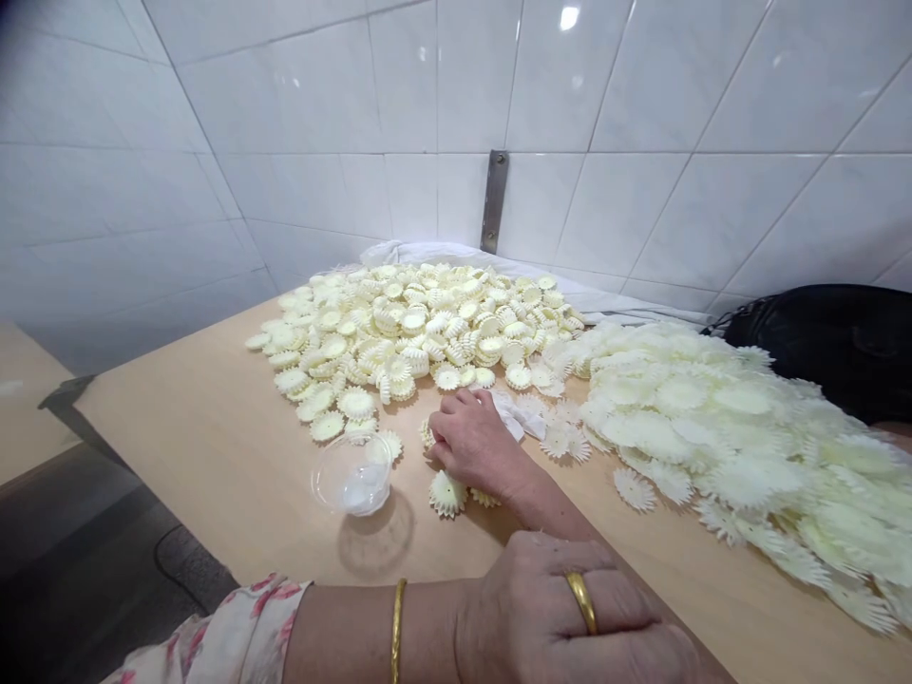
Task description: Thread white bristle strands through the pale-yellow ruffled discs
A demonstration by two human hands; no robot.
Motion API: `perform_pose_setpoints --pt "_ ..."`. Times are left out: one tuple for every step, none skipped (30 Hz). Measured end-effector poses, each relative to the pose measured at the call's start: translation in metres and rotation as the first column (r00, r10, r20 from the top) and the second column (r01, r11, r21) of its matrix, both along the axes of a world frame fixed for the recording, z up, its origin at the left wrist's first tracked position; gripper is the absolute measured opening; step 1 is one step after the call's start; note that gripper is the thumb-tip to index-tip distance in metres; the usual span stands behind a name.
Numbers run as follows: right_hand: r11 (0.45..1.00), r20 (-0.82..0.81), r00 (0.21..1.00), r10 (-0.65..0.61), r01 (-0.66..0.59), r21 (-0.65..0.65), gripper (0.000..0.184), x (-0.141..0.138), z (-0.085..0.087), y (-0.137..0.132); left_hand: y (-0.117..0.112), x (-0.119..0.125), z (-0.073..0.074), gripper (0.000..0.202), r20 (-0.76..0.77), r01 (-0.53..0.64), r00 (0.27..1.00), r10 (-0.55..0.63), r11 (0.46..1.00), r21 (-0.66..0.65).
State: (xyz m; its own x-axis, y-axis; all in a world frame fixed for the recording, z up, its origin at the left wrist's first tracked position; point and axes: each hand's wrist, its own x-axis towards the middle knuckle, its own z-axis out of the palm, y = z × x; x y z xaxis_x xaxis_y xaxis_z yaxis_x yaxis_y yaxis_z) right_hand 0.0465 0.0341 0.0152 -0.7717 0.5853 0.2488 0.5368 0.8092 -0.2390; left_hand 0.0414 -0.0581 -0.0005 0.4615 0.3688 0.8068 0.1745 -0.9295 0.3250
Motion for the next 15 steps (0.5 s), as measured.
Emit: perform_pose_setpoints --pt "1.000 0.007 1.000 0.002 -0.001 -0.021 0.017 0.001 -0.001 0.001 0.000 0.000 0.002 0.027 0.032 0.000 0.999 0.000 1.000 0.023" --pt "0.999 0.013 1.000 0.006 -0.006 -0.038 0.014 0.002 -0.002 0.001 0.000 -0.001 0.005 0.029 0.066 0.001 0.998 -0.004 0.999 0.047" --pt "0.999 0.015 1.000 0.012 -0.012 -0.048 0.011 0.003 -0.003 0.002 0.000 -0.001 0.007 0.030 0.094 0.003 0.996 -0.009 0.998 0.065" --pt "0.998 0.016 1.000 0.019 -0.018 -0.055 0.009 0.003 -0.004 0.002 0.000 -0.002 0.008 0.031 0.118 0.001 0.993 -0.010 0.997 0.077" --pt "0.998 0.013 1.000 0.019 -0.018 -0.057 0.008 0.003 -0.005 0.002 -0.001 -0.003 0.009 0.030 0.133 -0.004 0.991 -0.007 0.997 0.081" --pt "0.998 0.004 1.000 0.012 -0.011 -0.055 0.008 0.003 -0.006 0.003 -0.001 -0.003 0.010 0.029 0.138 -0.014 0.990 0.003 0.997 0.076" --pt "0.999 -0.008 1.000 0.002 -0.003 -0.049 0.010 0.004 -0.006 0.003 -0.001 -0.004 0.009 0.028 0.136 -0.024 0.991 0.014 0.997 0.070" --pt "0.999 -0.021 1.000 -0.006 0.005 -0.042 0.013 0.004 -0.006 0.004 -0.002 -0.004 0.009 0.028 0.125 -0.033 0.992 0.026 0.998 0.060" --pt "0.999 -0.037 0.999 -0.010 0.009 -0.037 0.015 0.005 -0.006 0.005 -0.002 -0.004 0.009 0.028 0.112 -0.037 0.993 0.031 0.998 0.051" --pt "0.999 -0.056 0.998 -0.010 0.008 -0.036 0.015 0.005 -0.005 0.005 -0.001 -0.003 0.008 0.029 0.101 -0.036 0.994 0.032 0.998 0.043" --pt "0.999 -0.083 0.997 -0.010 0.006 -0.044 0.016 0.007 -0.004 0.006 -0.001 -0.003 0.008 0.030 0.093 -0.033 0.995 0.030 0.999 0.034" --pt "0.998 -0.117 0.993 -0.011 0.004 -0.062 0.016 0.008 -0.002 0.006 0.000 -0.002 0.008 0.031 0.092 -0.022 0.996 0.018 0.999 0.037" --pt "0.996 -0.159 0.987 -0.019 0.005 -0.091 0.015 0.010 0.001 0.007 0.000 -0.001 0.007 0.031 0.092 -0.011 0.996 0.007 0.999 0.038" --pt "0.992 -0.209 0.977 -0.035 0.009 -0.125 0.014 0.013 0.004 0.007 0.000 0.000 0.008 0.031 0.095 -0.006 0.995 0.004 1.000 0.023" --pt "0.987 -0.260 0.964 -0.055 0.012 -0.163 0.013 0.016 0.007 0.007 0.000 0.001 0.008 0.030 0.110 -0.014 0.994 0.016 1.000 -0.020"
